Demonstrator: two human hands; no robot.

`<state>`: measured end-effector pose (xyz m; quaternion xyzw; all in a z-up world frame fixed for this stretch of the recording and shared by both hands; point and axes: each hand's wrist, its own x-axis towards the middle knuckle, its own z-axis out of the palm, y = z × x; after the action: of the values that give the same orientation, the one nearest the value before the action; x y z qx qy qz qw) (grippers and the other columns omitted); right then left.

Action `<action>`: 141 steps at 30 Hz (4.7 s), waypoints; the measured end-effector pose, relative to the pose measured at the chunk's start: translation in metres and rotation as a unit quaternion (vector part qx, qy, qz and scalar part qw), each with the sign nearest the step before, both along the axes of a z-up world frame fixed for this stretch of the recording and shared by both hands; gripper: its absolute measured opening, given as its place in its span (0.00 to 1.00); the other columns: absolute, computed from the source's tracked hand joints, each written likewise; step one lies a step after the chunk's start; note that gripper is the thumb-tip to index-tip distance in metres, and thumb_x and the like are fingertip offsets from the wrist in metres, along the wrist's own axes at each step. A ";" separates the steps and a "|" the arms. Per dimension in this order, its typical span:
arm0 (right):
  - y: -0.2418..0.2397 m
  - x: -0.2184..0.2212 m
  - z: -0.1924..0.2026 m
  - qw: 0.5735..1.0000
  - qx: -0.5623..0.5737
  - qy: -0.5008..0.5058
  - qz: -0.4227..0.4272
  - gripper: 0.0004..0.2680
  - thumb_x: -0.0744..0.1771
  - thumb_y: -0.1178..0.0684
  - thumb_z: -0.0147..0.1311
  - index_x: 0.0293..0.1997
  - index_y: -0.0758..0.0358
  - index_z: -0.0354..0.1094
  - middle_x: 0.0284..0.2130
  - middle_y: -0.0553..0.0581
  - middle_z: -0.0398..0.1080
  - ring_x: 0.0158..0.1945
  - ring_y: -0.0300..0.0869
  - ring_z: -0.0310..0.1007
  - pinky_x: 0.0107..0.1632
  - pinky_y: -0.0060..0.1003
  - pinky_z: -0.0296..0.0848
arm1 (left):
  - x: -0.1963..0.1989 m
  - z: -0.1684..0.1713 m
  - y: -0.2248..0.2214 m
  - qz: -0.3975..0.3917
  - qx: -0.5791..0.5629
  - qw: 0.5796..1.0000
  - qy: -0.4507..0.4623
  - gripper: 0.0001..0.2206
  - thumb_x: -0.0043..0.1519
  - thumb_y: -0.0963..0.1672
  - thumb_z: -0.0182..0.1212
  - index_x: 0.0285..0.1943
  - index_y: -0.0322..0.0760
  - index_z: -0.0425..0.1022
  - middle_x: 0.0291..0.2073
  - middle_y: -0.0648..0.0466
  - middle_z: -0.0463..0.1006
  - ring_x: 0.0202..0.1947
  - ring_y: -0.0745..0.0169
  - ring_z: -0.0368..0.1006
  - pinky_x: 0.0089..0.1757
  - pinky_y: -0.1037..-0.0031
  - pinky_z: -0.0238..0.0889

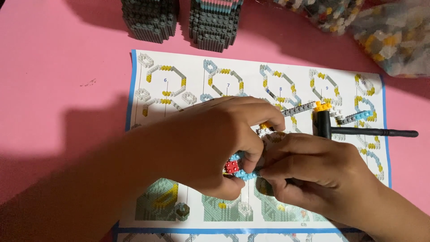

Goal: Assembling a complex structure using small plastic building blocks following a printed instruction manual.

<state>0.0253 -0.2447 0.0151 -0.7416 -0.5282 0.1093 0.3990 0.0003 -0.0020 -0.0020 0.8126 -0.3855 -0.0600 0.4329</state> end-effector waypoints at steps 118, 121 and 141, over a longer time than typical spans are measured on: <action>-0.075 0.070 0.021 0.967 -0.143 0.210 -0.005 0.05 0.64 0.54 0.67 0.40 0.59 0.85 0.26 0.47 0.83 0.29 0.30 0.77 0.31 0.27 0.76 | 0.003 0.011 -0.004 -0.027 0.027 0.999 0.011 0.05 0.49 0.42 0.73 0.27 0.43 0.79 0.67 0.42 0.72 0.74 0.34 0.61 0.60 0.42 0.60; -0.074 0.070 0.021 0.973 -0.160 0.165 -0.001 0.05 0.64 0.52 0.67 0.40 0.56 0.83 0.28 0.45 0.84 0.30 0.29 0.79 0.33 0.26 0.77 | 0.004 0.012 -0.006 -0.025 0.040 0.999 0.016 0.05 0.52 0.45 0.72 0.26 0.45 0.80 0.68 0.44 0.71 0.75 0.34 0.60 0.58 0.41 0.57; -0.072 0.075 0.028 0.970 -0.128 0.207 0.015 0.04 0.66 0.56 0.64 0.42 0.56 0.81 0.30 0.47 0.81 0.28 0.32 0.76 0.30 0.27 0.75 | 0.003 0.014 -0.010 0.000 0.003 1.000 -0.024 0.06 0.42 0.42 0.69 0.27 0.40 0.79 0.63 0.42 0.76 0.69 0.34 0.67 0.59 0.45 0.60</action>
<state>0.1003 -0.3172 0.0430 -0.7399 -0.4263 0.3334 0.3996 0.0037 -0.0118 0.0123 0.8149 -0.3960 -0.0417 0.4212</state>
